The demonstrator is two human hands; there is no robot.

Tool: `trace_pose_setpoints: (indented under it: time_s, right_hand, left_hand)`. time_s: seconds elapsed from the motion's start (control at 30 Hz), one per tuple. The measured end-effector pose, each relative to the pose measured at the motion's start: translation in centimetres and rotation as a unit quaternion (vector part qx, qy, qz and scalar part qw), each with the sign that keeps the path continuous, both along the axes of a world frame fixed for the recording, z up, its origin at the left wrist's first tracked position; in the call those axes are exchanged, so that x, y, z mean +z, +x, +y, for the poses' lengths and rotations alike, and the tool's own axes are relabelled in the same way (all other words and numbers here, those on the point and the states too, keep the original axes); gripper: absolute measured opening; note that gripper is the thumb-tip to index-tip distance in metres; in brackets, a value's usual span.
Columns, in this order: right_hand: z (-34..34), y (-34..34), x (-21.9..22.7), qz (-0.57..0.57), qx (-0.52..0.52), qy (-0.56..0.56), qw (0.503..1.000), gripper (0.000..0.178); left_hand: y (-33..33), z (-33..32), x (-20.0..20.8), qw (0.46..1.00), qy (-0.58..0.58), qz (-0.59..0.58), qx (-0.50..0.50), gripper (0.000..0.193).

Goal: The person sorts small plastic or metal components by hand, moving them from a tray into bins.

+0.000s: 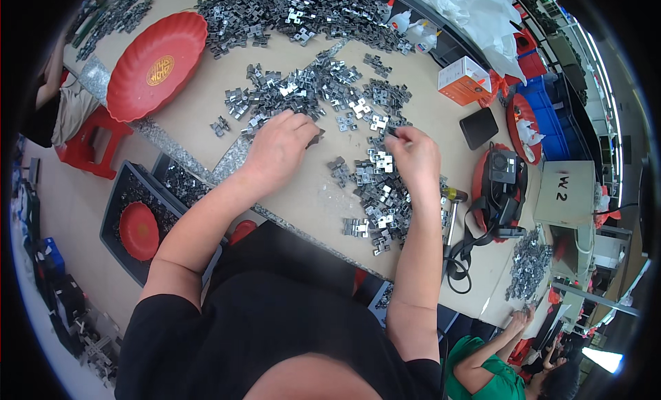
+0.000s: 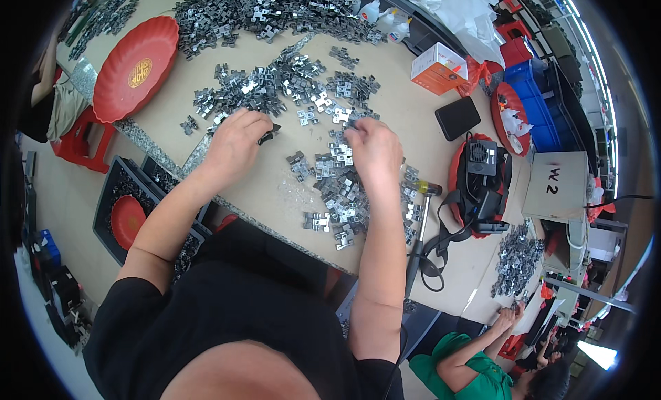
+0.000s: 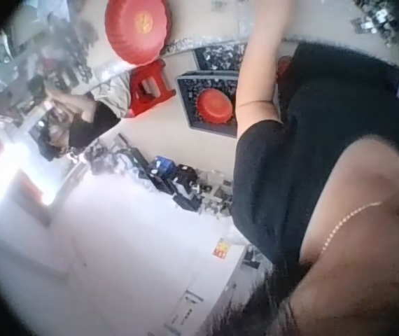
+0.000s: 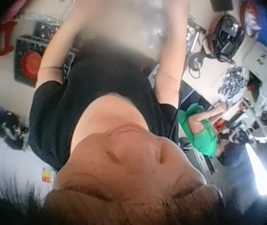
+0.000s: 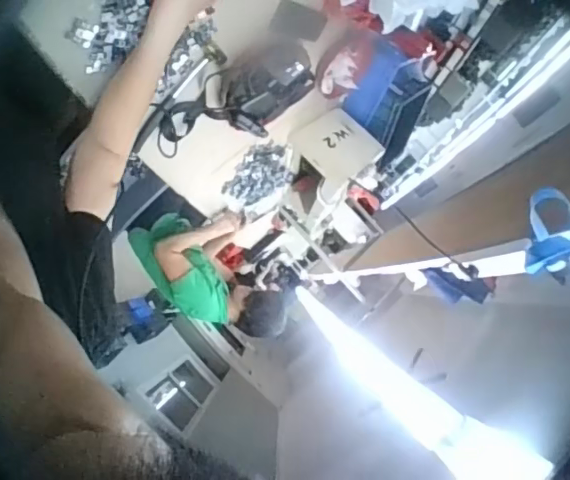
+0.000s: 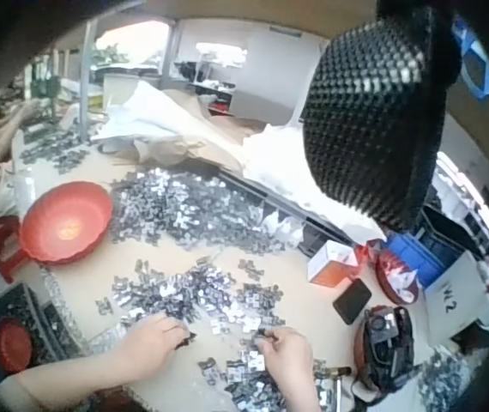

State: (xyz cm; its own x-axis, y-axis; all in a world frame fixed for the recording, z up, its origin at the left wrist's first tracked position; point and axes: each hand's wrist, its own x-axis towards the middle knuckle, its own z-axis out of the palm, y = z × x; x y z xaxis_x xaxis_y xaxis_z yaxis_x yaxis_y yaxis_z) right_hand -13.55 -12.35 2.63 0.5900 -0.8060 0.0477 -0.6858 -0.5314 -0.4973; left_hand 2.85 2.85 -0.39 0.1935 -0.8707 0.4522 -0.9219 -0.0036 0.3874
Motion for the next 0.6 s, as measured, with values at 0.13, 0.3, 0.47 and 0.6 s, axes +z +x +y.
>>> trace_pose_setpoints:
  time_s: [0.13, 0.3, 0.47, 0.6]
  right_hand:
    - [0.1, 1.4, -0.6, 0.061, 0.187, -0.057, 0.979, 0.020]
    - [-0.6, 0.8, 0.2, 0.126, 0.165, -0.017, 0.978, 0.025]
    - [-1.2, -0.6, 0.1, 0.073, 0.142, -0.023, 0.987, 0.025]
    - [0.6, -1.3, 0.8, -0.236, 0.001, 0.316, 0.919, 0.023]
  left_hand:
    - [-0.8, -0.8, 0.9, 0.932, 0.034, 0.362, -0.004, 0.029]
    - [-1.1, -1.5, 0.2, 0.591, 0.088, 0.801, -0.042, 0.026]
    - [-2.4, -2.0, -1.0, 0.522, 0.069, 0.849, -0.045, 0.020]
    - [-3.5, -2.5, -0.7, 0.483, 0.095, 0.869, -0.041, 0.018]
